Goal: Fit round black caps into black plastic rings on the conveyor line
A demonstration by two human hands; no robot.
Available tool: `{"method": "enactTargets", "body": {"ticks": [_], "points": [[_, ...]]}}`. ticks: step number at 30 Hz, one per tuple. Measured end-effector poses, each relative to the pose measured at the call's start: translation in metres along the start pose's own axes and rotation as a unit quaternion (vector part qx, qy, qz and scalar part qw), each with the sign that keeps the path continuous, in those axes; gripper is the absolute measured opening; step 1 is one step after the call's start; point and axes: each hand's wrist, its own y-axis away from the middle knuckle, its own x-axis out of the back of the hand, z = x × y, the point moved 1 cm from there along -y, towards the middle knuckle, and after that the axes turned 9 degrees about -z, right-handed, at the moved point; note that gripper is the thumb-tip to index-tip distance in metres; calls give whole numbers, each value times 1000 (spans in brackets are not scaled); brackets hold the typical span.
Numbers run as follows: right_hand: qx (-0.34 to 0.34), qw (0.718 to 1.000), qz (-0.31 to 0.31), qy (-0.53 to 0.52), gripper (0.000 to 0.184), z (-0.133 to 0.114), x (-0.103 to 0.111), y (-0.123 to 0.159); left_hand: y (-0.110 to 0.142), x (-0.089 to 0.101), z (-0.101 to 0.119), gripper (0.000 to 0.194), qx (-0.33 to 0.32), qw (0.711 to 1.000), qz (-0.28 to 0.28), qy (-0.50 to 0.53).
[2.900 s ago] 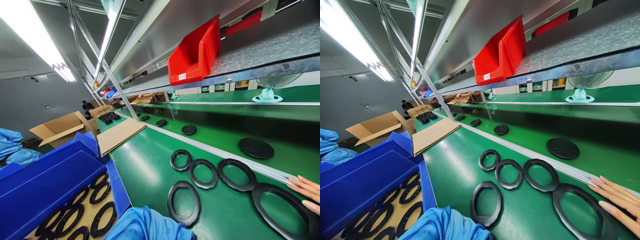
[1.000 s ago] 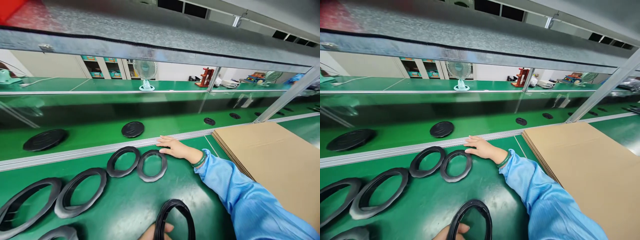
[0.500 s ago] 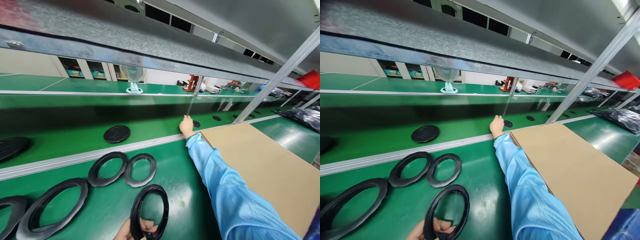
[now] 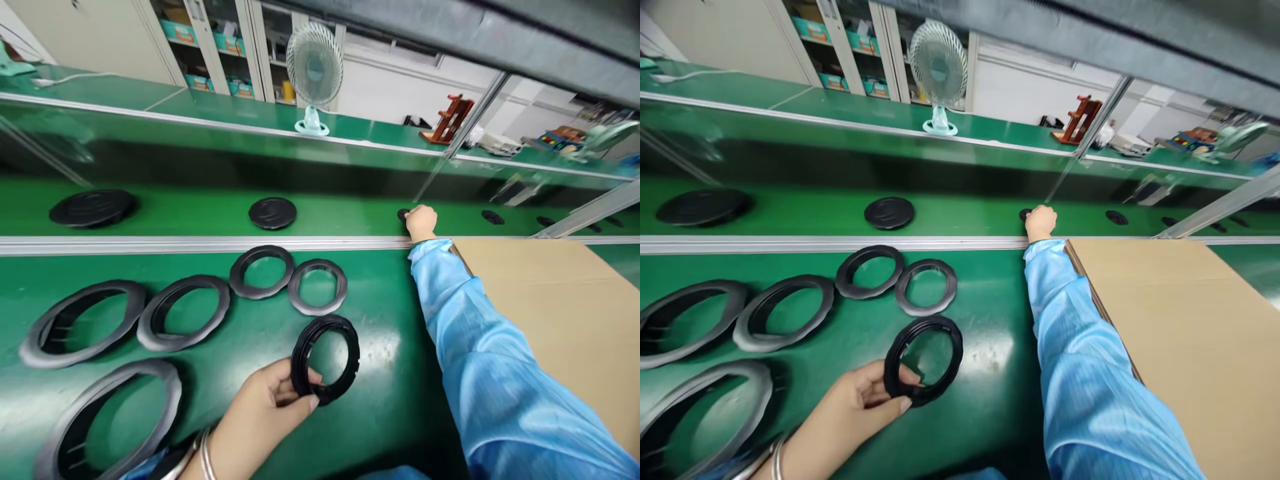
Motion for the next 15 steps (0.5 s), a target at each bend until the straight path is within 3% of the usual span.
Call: {"method": "enactTargets", "body": {"ticks": [3,6,10,11,14,15], "points": [[4,997,-6,-77,8,-2,1,3,1,6,7,35,12,999,-27,20],[51,986,-14,-159,8,-18,6,20,0,9,4,34,9,1000,-21,13],[175,947,-34,-268,9,-56,21,85,0,11,-3,39,-14,999,40,-8],[217,925,-51,-307,10,-64,27,110,1,11,-4,42,-14,998,58,-15],[396,771,-153,-475,13,-77,47,196,3,10,-1,47,-1,992,113,-53],[437,737,-175,-485,14,-78,54,223,3,10,0,46,2,990,124,-67]]}}
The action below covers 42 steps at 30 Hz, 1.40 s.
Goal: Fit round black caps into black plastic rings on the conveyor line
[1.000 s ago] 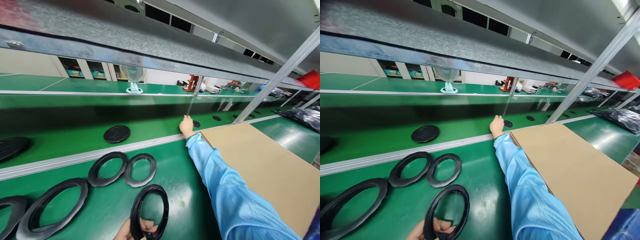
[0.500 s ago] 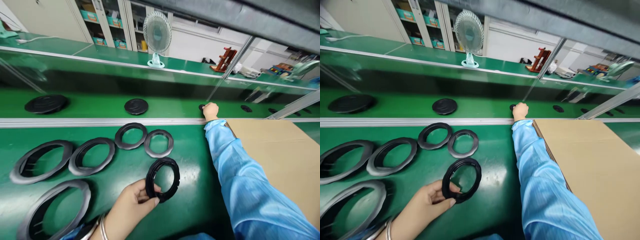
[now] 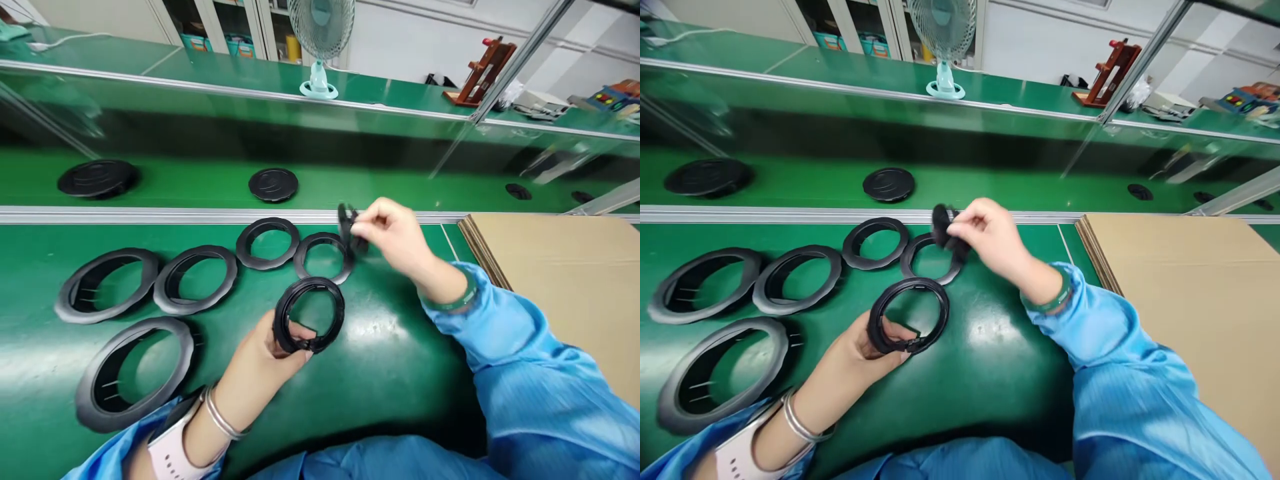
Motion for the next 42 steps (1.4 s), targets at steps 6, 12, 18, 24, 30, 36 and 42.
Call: {"method": "enactTargets", "body": {"ticks": [6,12,18,24,30,36,42], "points": [[118,960,-207,150,22,-46,-59,60,1,-2,0,53,-28,999,35,12],[155,921,-221,282,43,-35,-73,69,2,-4,-4,79,-35,994,63,83],[166,936,-189,246,39,-32,-77,70,1,-4,-5,77,-43,993,57,92],[248,914,-158,280,29,-30,-78,71,0,-3,-8,79,-41,994,61,78],[216,926,-187,248,38,-27,-80,70,2,-3,-9,79,-40,996,55,64],[290,889,-158,318,34,-33,-78,71,2,-3,-9,79,-47,995,59,69],[263,891,-191,318,37,-33,-78,69,1,-4,-8,80,-50,994,63,71]]}}
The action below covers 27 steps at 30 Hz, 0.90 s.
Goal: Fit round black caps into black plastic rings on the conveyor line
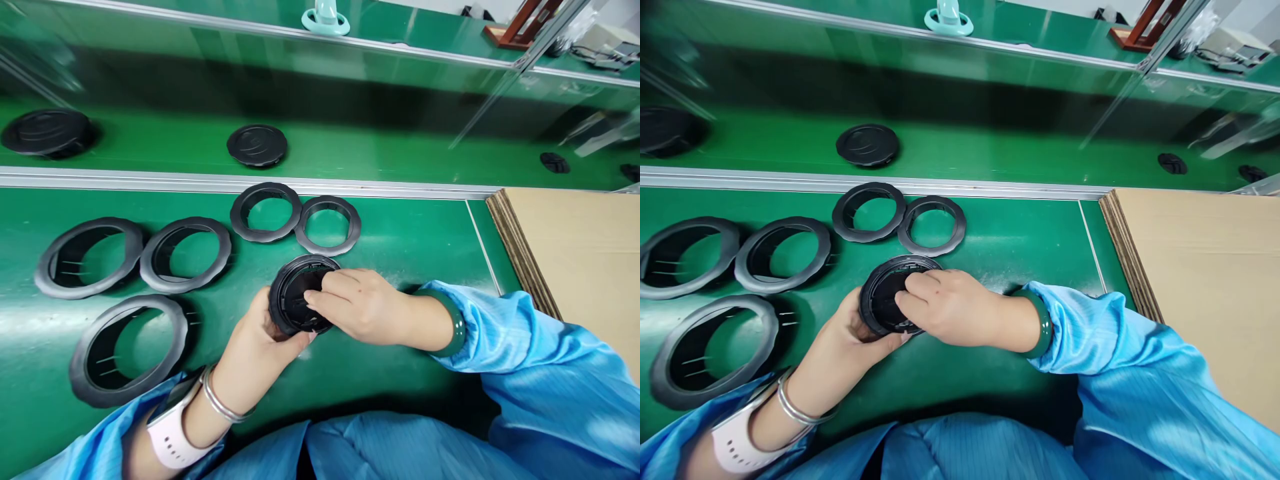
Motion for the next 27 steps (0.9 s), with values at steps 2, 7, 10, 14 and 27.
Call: {"method": "enactTargets", "body": {"ticks": [2,7,10,14,27], "points": [[-18,999,-18,-28,35,1,-1,1,1,0,1,80,4,1000,1,1],[-46,996,-59,-41,28,-1,-5,2,3,1,1,80,20,1000,-13,-6],[-55,994,-84,-32,21,-1,-6,2,4,2,0,78,22,1000,-17,-8],[-61,991,-112,-35,13,-2,-6,0,4,1,1,73,21,1000,-19,-9],[-100,981,-161,34,41,-20,-6,-4,2,-2,6,64,37,999,-12,-11]]}}
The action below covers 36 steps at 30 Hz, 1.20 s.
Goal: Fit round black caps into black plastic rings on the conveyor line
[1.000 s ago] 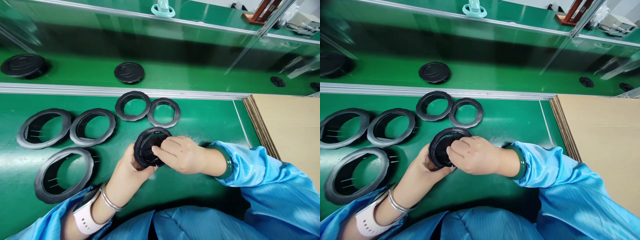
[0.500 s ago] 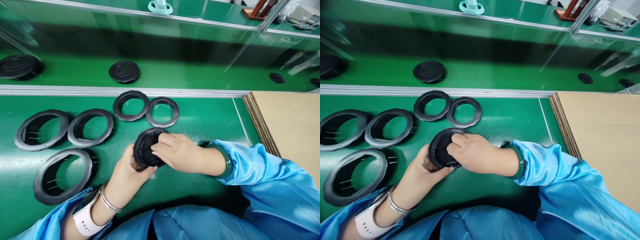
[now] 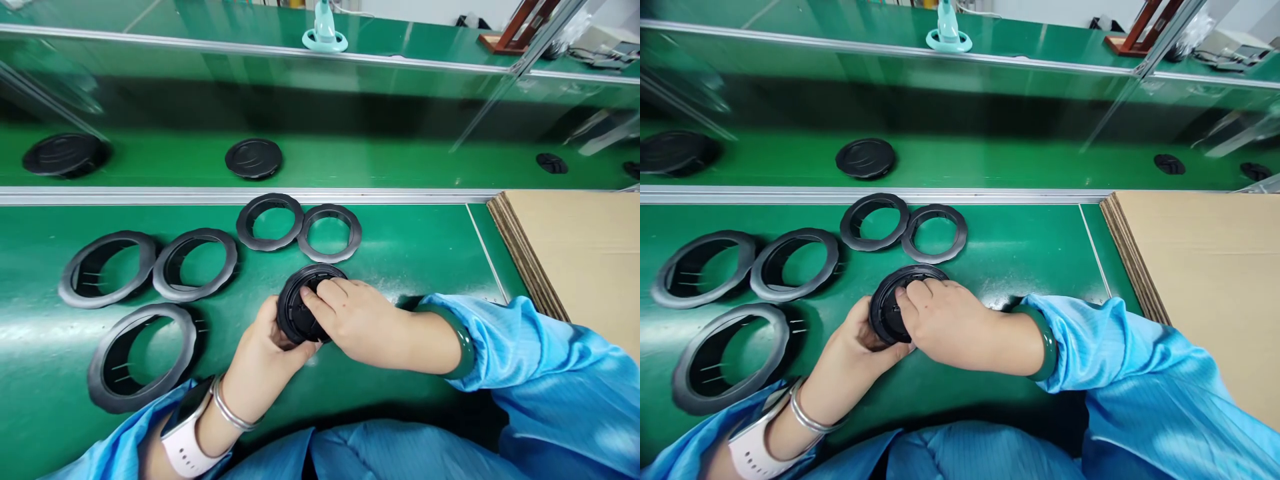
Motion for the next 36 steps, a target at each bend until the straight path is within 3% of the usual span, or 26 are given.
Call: {"method": "enactTargets", "body": {"ticks": [3,6,8,10,14,18,23,29,33,36], "points": [[12,1000,6,-12,39,3,2,-1,0,0,-1,64,-3,1000,-2,9],[18,992,91,-84,30,11,6,-1,-1,-1,1,64,-28,999,4,46],[-32,967,173,-182,33,19,8,0,-1,-2,2,64,-46,997,13,67],[-104,930,205,-287,38,26,7,-1,-2,-2,2,66,-62,995,23,77],[-149,889,149,-407,24,29,0,-5,-1,-4,-3,81,-68,994,20,84],[-159,863,164,-451,18,26,-6,-6,3,-5,-9,96,-57,996,-16,73],[-165,853,167,-466,28,27,-10,-8,5,-4,-12,93,-70,995,-31,66],[-184,845,180,-468,23,28,-15,-11,3,-4,-14,88,-67,993,-66,71],[-165,833,177,-498,10,28,-18,-7,-3,-10,-21,88,-109,980,-92,142],[-135,793,116,-582,26,31,-23,-4,-15,-12,-24,86,-197,951,-143,192]]}}
